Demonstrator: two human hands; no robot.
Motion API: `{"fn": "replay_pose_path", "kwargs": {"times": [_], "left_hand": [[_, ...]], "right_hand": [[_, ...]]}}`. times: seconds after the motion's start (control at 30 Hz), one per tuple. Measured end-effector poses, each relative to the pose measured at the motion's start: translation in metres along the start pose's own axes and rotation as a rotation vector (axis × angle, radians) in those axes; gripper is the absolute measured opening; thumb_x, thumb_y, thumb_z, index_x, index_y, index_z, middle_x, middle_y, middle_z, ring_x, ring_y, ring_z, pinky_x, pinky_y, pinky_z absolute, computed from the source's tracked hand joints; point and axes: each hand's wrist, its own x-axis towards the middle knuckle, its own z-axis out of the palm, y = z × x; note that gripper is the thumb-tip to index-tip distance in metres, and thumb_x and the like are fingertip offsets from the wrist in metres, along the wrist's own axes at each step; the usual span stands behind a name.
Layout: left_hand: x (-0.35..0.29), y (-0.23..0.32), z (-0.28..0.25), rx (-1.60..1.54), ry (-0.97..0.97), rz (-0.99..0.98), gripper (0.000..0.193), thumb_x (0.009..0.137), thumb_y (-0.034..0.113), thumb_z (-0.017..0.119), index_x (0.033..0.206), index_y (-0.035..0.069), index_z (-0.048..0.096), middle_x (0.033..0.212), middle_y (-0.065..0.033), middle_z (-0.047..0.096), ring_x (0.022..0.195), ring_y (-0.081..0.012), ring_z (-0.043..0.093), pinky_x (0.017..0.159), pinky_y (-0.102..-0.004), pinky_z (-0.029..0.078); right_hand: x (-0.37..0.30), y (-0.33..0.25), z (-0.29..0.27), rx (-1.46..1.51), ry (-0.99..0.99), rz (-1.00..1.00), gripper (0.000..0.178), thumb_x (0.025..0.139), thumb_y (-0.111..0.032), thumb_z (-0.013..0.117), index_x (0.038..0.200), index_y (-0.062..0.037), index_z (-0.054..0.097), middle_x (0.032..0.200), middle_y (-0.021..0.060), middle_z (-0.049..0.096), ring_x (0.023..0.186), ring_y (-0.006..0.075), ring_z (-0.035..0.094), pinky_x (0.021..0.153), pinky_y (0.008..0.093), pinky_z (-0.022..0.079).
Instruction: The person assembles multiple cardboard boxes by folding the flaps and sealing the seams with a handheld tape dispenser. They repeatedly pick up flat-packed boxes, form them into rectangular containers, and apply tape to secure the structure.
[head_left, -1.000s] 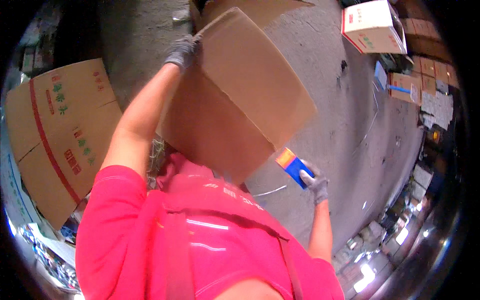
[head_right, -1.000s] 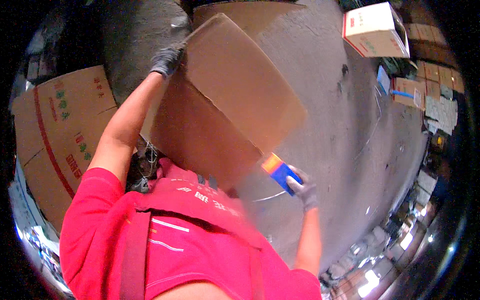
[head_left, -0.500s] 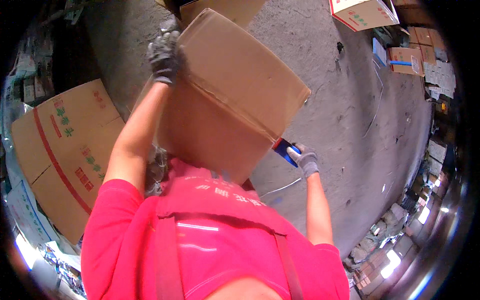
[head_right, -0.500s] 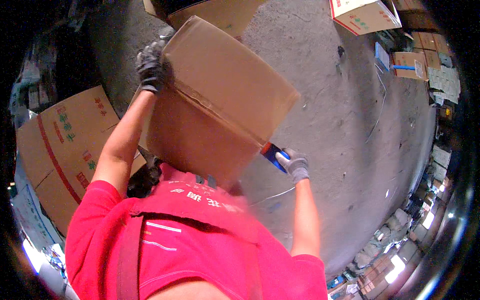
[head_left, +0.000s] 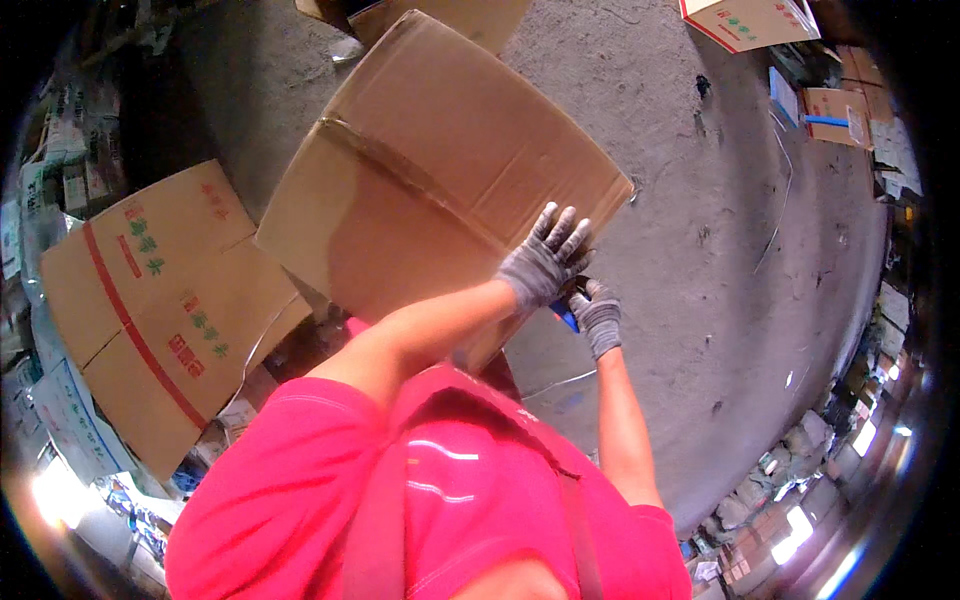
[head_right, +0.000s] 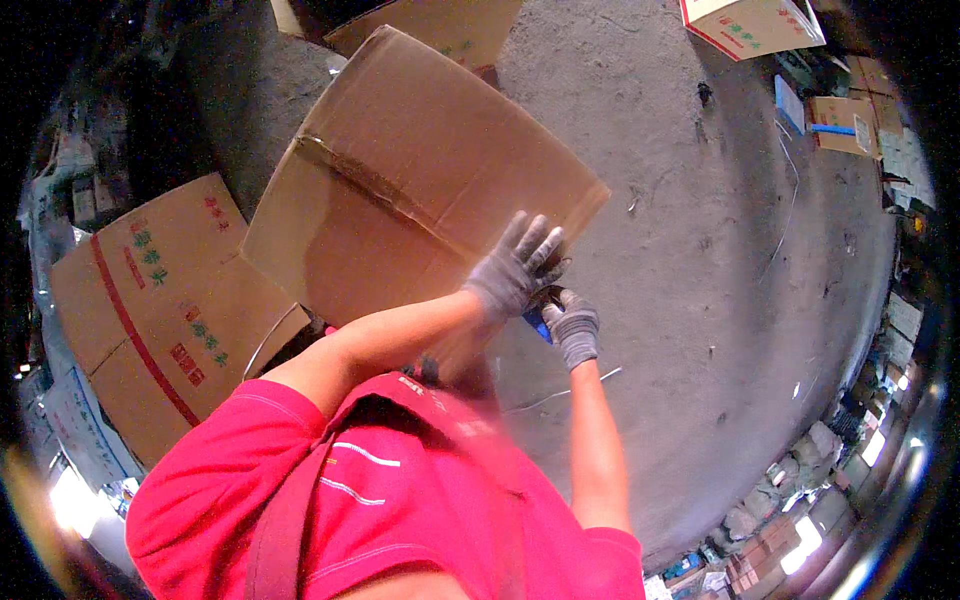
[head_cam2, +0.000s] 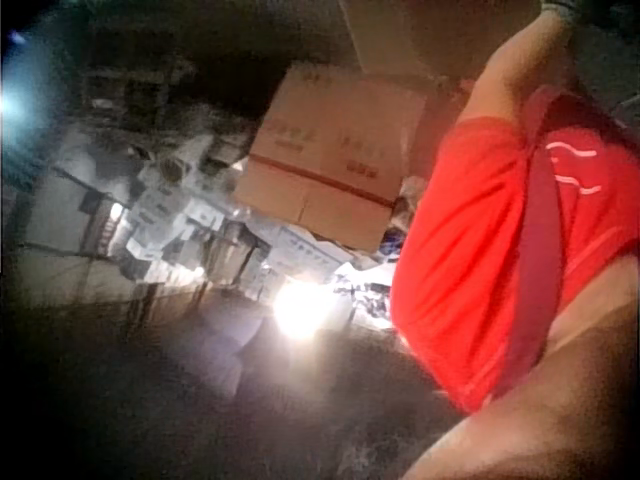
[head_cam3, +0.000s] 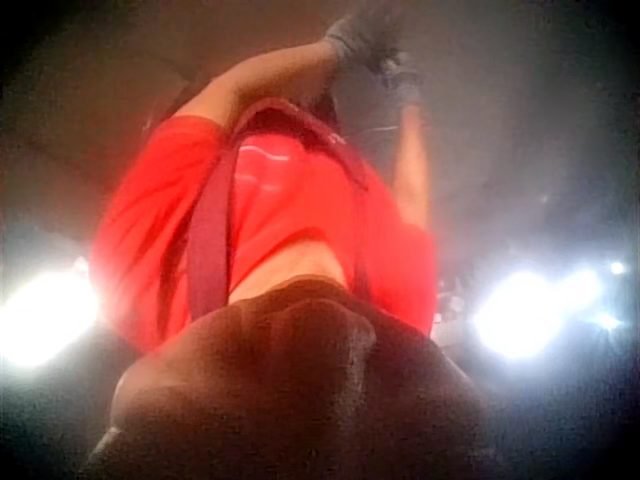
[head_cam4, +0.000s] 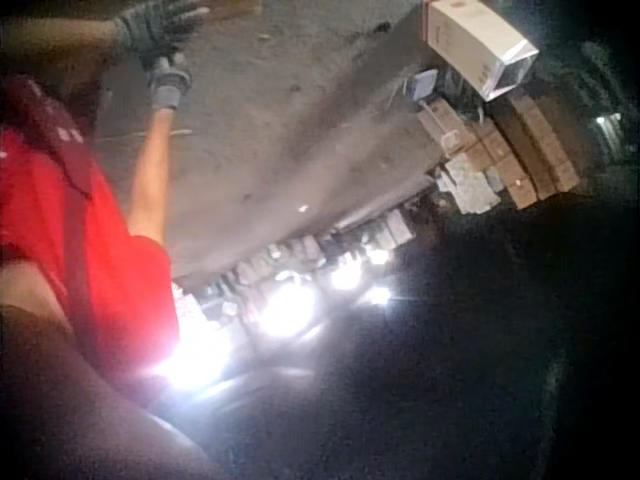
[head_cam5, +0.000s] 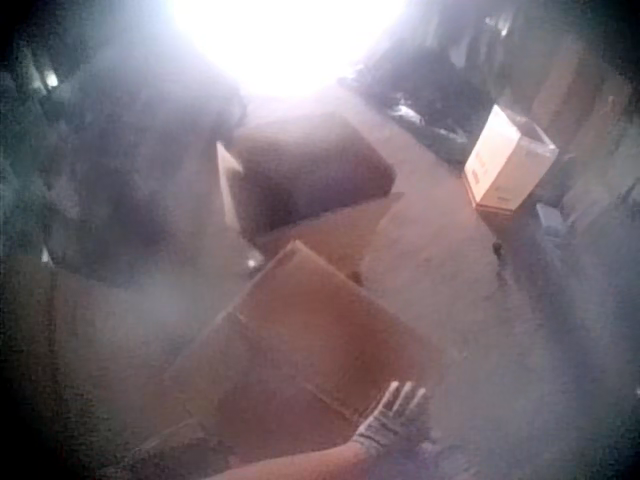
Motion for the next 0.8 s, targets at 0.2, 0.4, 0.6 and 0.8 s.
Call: {"fn": "replay_pose_path", "kwargs": {"times": [0.2, 0.4, 0.6, 0.8], "left_hand": [[0.002, -0.004, -0.018, 0.017, -0.103, -0.01, 0.053, 0.089, 0.036, 0.044, 0.14, 0.027, 0.035, 0.152, -0.0104, 0.022, 0.141, -0.0331, 0.015, 0.114, -0.0527, -0.002], [-0.011, -0.018, -0.016, -0.265, 0.085, -0.007, 0.059, 0.088, 0.035, 0.052, 0.142, 0.023, 0.033, 0.149, -0.009, 0.028, 0.14, -0.0292, 0.018, 0.116, -0.0484, 0.003], [-0.005, -0.024, -0.002, -0.467, 0.25, -0.017, 0.063, 0.082, 0.027, 0.059, 0.14, 0.014, 0.037, 0.143, -0.0105, 0.038, 0.137, -0.0287, 0.027, 0.116, -0.0468, 0.009], [-0.034, -0.109, -0.013, -0.047, 0.401, -0.12, 0.051, 0.074, 0.032, 0.061, 0.122, 0.02, 0.048, 0.124, -0.0132, 0.046, 0.119, -0.0324, 0.041, 0.107, -0.0506, 0.023]], "right_hand": [[0.031, 0.03, 0.087, -0.302, -0.087, -0.053, 0.046, 0.076, -0.036, 0.061, 0.113, -0.0086, 0.062, 0.1, 0.0189, 0.066, 0.092, 0.0337, 0.064, 0.08, 0.0439, 0.05], [0.008, -0.023, 0.047, -0.058, -0.113, -0.156, 0.029, 0.083, -0.024, 0.055, 0.108, -0.0105, 0.061, 0.104, 0.017, 0.064, 0.087, 0.0327, 0.063, 0.073, 0.042, 0.05], [-0.005, -0.056, 0.016, -0.634, -0.266, -0.303, 0.024, 0.084, -0.026, 0.054, 0.097, -0.0094, 0.066, 0.095, 0.0162, 0.067, 0.084, 0.0352, 0.064, 0.073, 0.046, 0.051], [-0.008, -0.076, 0.03, -0.077, -0.154, 0.096, 0.054, 0.085, -0.054, 0.049, 0.09, -0.0016, 0.063, 0.087, 0.0227, 0.064, 0.081, 0.0392, 0.063, 0.072, 0.0474, 0.048]]}}
